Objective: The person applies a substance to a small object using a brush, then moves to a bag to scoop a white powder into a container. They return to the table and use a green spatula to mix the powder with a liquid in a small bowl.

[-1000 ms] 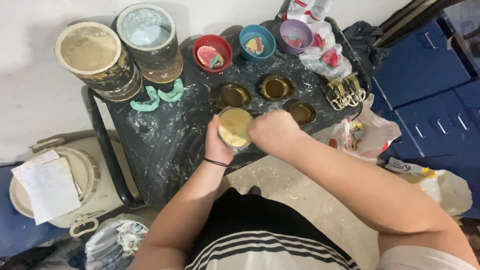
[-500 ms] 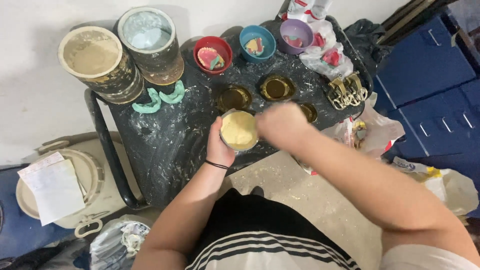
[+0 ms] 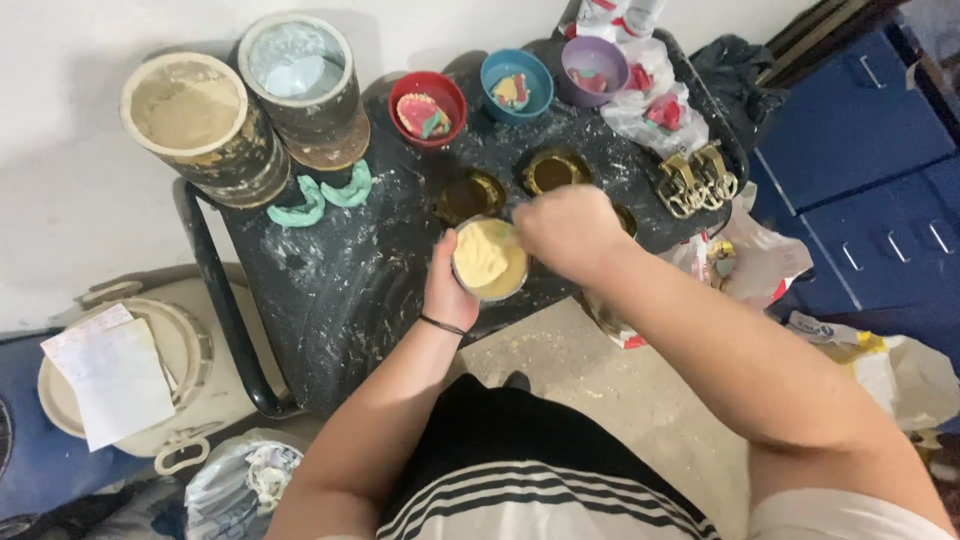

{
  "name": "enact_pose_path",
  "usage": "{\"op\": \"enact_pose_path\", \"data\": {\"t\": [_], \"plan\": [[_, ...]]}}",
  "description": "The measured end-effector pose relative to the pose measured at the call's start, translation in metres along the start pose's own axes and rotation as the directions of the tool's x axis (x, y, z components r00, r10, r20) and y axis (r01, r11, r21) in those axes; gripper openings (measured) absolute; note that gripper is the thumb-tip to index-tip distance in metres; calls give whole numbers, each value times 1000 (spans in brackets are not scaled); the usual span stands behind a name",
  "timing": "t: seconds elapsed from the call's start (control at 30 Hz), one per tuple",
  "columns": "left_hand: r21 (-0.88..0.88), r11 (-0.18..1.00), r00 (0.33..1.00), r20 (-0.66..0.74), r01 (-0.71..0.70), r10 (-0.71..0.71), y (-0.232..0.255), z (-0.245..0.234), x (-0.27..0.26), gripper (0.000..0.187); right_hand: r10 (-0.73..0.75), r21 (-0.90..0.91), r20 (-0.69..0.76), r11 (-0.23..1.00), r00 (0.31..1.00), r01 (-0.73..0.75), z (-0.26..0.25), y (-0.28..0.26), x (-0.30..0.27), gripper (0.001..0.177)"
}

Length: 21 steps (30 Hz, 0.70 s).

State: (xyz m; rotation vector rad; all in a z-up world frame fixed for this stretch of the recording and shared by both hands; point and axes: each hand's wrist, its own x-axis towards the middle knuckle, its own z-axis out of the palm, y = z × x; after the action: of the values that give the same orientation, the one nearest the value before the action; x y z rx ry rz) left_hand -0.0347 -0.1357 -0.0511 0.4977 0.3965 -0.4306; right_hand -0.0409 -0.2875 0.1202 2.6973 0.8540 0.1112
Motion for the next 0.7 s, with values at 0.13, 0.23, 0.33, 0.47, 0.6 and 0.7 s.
{"op": "enact_pose_path", "data": {"t": [0.13,0.23,0.33,0.47,0.6,0.7], "plan": [[-29,998,998,16,-54,54,10,10,3,49,-72,-99,-22,993,997,70,18,-25,-5,18],[35,999,1000,5,18,-18,0,10,3,54,30,-37,140,999,990,-25,-16,-3,16,21],[137,990,998,55,-24,17,17,16,2,59,54,-43,147,998,988,-48,-6,5,-1,22],[44,999,1000,3,-16,16,8,20,8,46,-49,-99,15,994,999,51,-1,-11,3,18],[109,994,1000,4,22,-23,10,12,12,57,22,-8,87,1000,996,-22,-11,6,3,20],[79,997,999,-45,26,-22,10,18,13,46,-4,-28,106,1000,994,7,-5,-7,1,18]]}}
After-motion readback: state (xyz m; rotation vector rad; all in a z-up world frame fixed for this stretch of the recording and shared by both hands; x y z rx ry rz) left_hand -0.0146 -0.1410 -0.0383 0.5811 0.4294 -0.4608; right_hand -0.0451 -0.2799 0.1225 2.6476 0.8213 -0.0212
